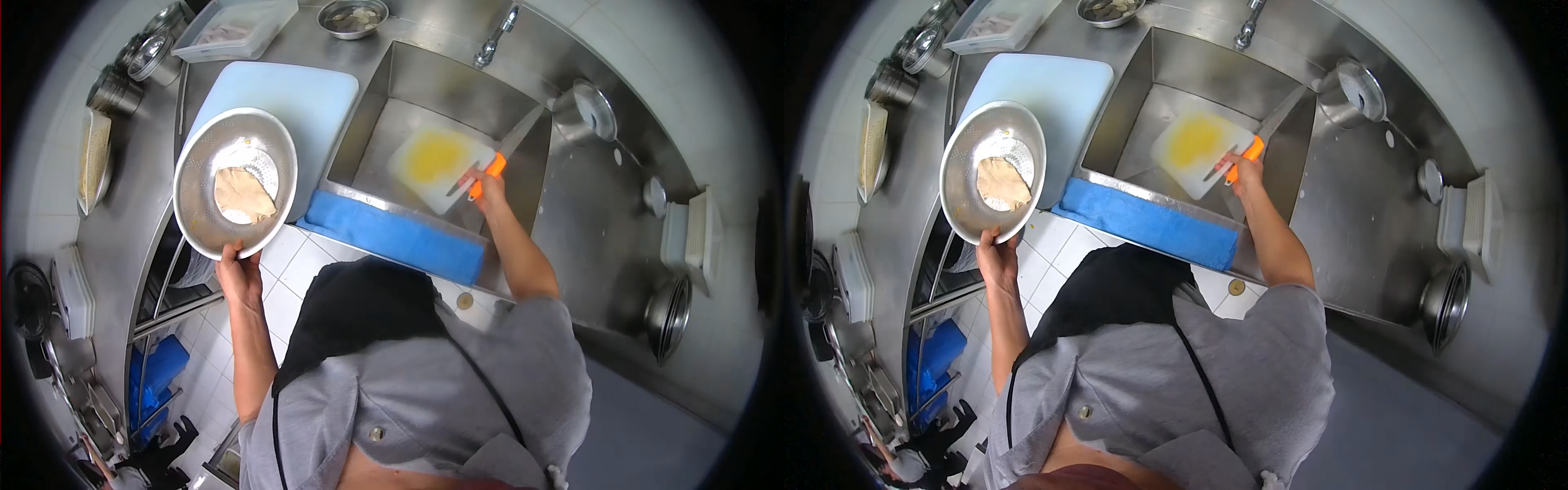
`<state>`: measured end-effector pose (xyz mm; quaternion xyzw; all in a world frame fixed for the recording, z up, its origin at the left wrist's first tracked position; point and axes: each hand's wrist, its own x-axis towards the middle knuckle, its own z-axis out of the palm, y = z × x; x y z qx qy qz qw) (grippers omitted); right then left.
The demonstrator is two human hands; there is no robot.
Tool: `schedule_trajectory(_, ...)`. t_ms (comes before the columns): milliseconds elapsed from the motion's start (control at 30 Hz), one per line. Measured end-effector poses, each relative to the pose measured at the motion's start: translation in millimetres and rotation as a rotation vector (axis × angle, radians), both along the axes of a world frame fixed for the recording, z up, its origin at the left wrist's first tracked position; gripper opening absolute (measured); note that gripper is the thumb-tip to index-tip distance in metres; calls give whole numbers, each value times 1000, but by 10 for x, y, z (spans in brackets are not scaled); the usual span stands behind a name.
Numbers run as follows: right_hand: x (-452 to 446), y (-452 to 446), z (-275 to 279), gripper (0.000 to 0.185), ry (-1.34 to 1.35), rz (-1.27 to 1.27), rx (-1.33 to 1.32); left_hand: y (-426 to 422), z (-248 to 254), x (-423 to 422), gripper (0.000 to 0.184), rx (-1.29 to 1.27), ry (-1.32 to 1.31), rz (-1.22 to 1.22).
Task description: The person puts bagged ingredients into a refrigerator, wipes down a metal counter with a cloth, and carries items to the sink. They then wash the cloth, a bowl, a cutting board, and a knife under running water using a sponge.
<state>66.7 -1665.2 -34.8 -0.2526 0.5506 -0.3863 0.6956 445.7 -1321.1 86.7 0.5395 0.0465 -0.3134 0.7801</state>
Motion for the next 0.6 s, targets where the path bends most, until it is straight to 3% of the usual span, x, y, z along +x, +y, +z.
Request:
schedule_trajectory(100,-66,-31,-185,31,96,44,117,-125,-19,-7,50,20,-11,3)
schedule_trajectory(200,-152,-141,-391,28,357,224,300,-206,-23,-28,52,11,-3,5)
schedule_trajectory(300,-60,-176,-531,29,561,213,312,-276,36,-125,51,51,-32,42)
schedule_trajectory(400,-114,-315,-1153,32,715,263,214,-290,2,-132,50,105,-30,67)
schedule_trajectory(500,-151,-283,-1325,34,807,322,228,-324,62,-129,49,129,-33,55)
schedule_trajectory(600,-191,-239,-1430,37,880,538,265,-338,71,-101,44,157,-40,53)
